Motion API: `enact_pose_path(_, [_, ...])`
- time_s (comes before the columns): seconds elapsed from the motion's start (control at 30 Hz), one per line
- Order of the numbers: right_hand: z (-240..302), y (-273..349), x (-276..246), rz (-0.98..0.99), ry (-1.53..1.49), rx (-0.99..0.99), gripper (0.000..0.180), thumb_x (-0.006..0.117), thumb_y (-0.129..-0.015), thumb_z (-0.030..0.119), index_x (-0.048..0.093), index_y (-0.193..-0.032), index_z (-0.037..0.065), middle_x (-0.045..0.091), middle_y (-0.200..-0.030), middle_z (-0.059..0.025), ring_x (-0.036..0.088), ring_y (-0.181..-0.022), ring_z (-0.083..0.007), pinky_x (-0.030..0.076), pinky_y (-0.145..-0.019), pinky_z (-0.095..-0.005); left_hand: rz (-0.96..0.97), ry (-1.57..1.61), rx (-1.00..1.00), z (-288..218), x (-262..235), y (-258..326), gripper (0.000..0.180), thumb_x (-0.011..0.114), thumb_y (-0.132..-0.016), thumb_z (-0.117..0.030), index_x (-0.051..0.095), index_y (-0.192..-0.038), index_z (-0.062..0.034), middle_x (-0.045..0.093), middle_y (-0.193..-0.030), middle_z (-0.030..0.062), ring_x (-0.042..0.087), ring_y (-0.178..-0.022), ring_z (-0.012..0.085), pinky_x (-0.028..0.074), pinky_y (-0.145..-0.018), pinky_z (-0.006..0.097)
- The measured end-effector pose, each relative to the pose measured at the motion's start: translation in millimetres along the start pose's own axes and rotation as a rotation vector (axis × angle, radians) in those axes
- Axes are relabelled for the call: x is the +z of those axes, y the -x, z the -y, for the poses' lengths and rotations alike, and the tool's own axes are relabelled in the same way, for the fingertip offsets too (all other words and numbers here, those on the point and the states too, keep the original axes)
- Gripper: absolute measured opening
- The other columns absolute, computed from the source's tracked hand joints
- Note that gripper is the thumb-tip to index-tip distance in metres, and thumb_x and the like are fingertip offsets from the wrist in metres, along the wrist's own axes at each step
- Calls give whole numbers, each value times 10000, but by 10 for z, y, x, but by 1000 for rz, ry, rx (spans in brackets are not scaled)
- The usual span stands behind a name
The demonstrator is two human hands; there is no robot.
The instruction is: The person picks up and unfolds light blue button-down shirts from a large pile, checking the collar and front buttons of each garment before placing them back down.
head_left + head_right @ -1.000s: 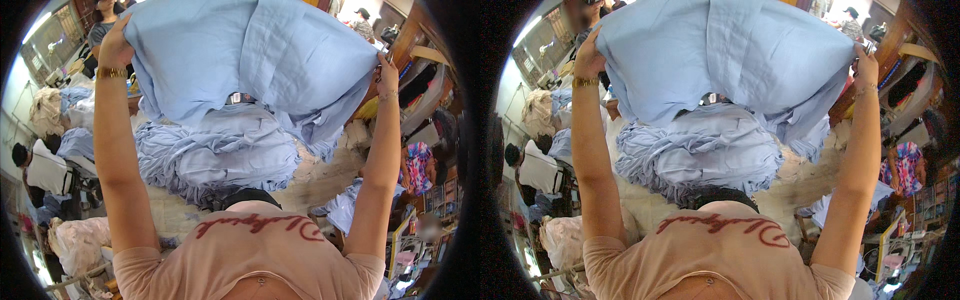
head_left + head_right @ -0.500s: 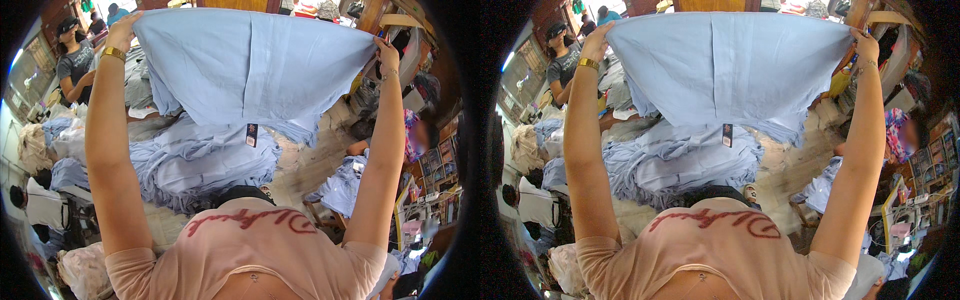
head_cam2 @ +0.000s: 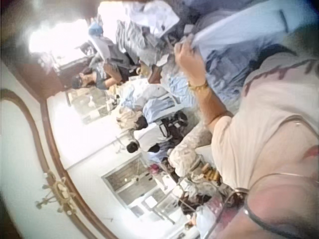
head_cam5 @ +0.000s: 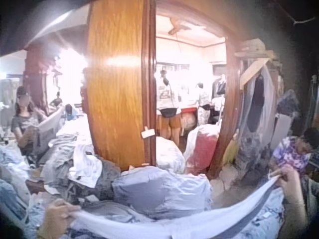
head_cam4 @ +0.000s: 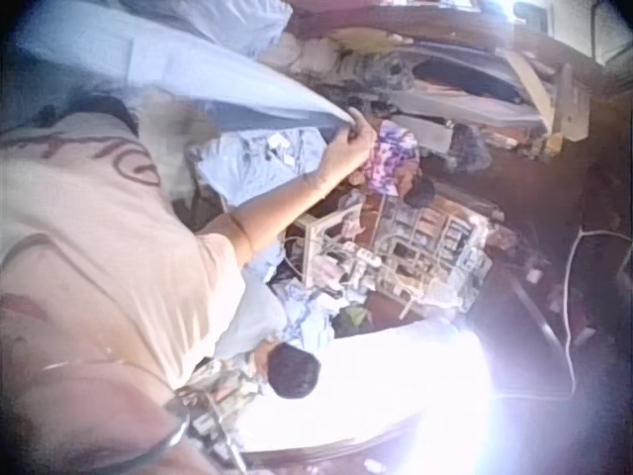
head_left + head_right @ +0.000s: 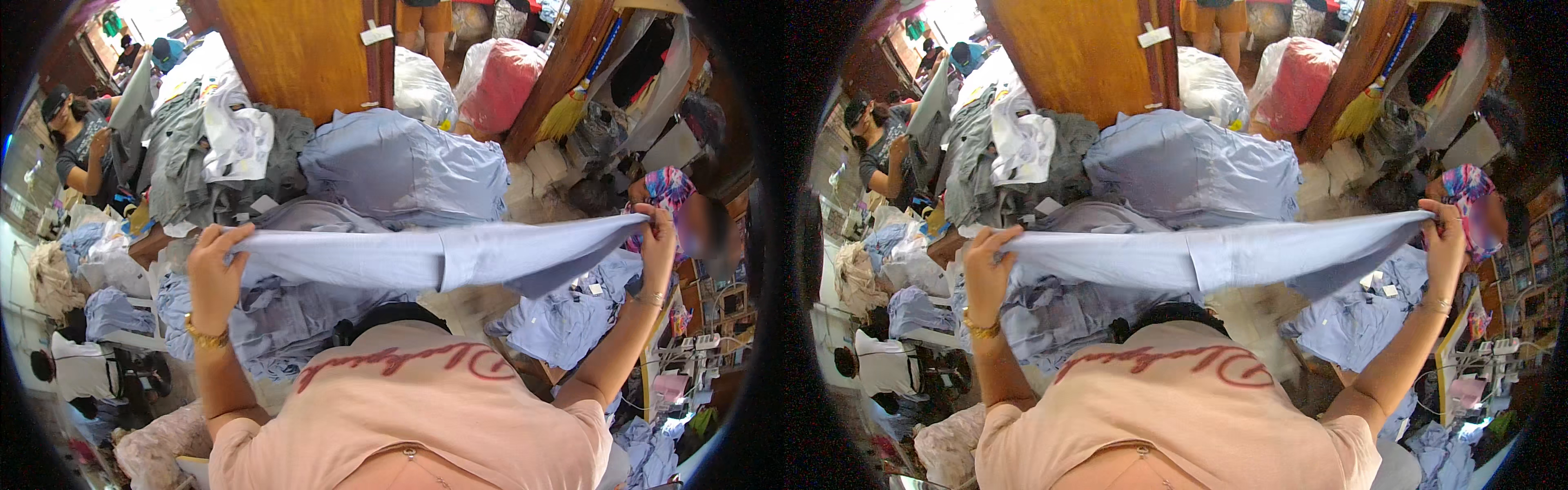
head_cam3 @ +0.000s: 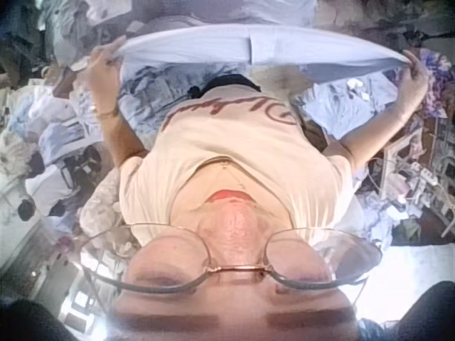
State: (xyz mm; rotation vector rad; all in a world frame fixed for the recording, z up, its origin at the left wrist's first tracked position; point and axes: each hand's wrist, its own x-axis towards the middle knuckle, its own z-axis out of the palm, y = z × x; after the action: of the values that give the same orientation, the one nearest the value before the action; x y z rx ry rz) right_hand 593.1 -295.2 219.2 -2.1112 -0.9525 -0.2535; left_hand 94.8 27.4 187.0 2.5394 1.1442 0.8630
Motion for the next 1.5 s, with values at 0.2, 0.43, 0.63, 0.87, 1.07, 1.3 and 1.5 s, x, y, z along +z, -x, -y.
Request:
enact_pose_path(0.2, [-1106, -712, 1208, 20, -221, 180, 130, 482, -804, 6, 579, -889, 23, 537, -821, -50, 537, -595, -124, 445, -483, -236, -96, 708, -461, 150, 1578, -599, 287, 533, -710, 48, 601, -971, -50, 553, -800, 35, 492, -530, 123, 461, -544, 248])
enact_pose_path(0.43, [-1403, -1967, 2084, -262, -1133, 161, 103, 465, -838, 10, 530, -905, -31, 571, -848, -112, 590, -728, -190, 503, -703, -290, -476, 905, -71, -39, 1717, -1915, 214, 510, -793, -12, 572, -997, 3, 603, -858, 57, 582, -810, 130, 432, -749, 228])
enact_pose_path(0.63, [-1655, -2342, 2623, -264, -1039, 196, 127, 446, -811, 25, 555, -852, -25, 594, -834, -96, 578, -770, -165, 464, -715, -265, -409, 329, -1, -39, 1470, -2296, 221, 545, -753, 6, 625, -957, -22, 621, -967, 45, 561, -901, 137, 409, -786, 229])
enact_pose_path(0.87, [-2478, -1417, 3914, -57, -350, 297, 118, 514, -759, 118, 613, -819, 95, 516, -645, -55, 482, -600, -165, 409, -603, -290, -165, 86, 86, 674, 2439, -1655, 330, 550, -582, 90, 653, -846, -77, 619, -824, 90, 573, -831, 244, 287, -1013, 418])
enact_pose_path(1.07, [-2968, -596, 4623, 225, -7, 456, 148, 491, -735, 103, 611, -821, 91, 585, -723, -123, 568, -682, -273, 439, -641, -357, 98, 99, -187, 866, 3237, -1135, 316, 544, -584, 71, 635, -852, -70, 595, -810, 103, 561, -836, 275, 319, -990, 379])
enact_pose_path(1.3, [-3095, -628, 4328, 218, 69, 234, 123, 497, -743, 72, 590, -823, 59, 577, -755, -118, 550, -720, -268, 430, -666, -351, 279, 101, -198, 825, 3078, -1179, 260, 515, -601, 52, 620, -818, -44, 575, -819, 111, 547, -823, 289, 340, -964, 376])
enact_pose_path(1.5, [-3164, -165, 4364, 580, 221, 251, 212, 506, -805, 105, 559, -1002, 46, 440, -1216, -210, 392, -1149, -342, 342, -942, -385, 446, -125, -139, 896, 3154, -1100, 250, 536, -678, -17, 605, -914, -61, 541, -1004, 129, 492, -971, 317, 389, -860, 386])
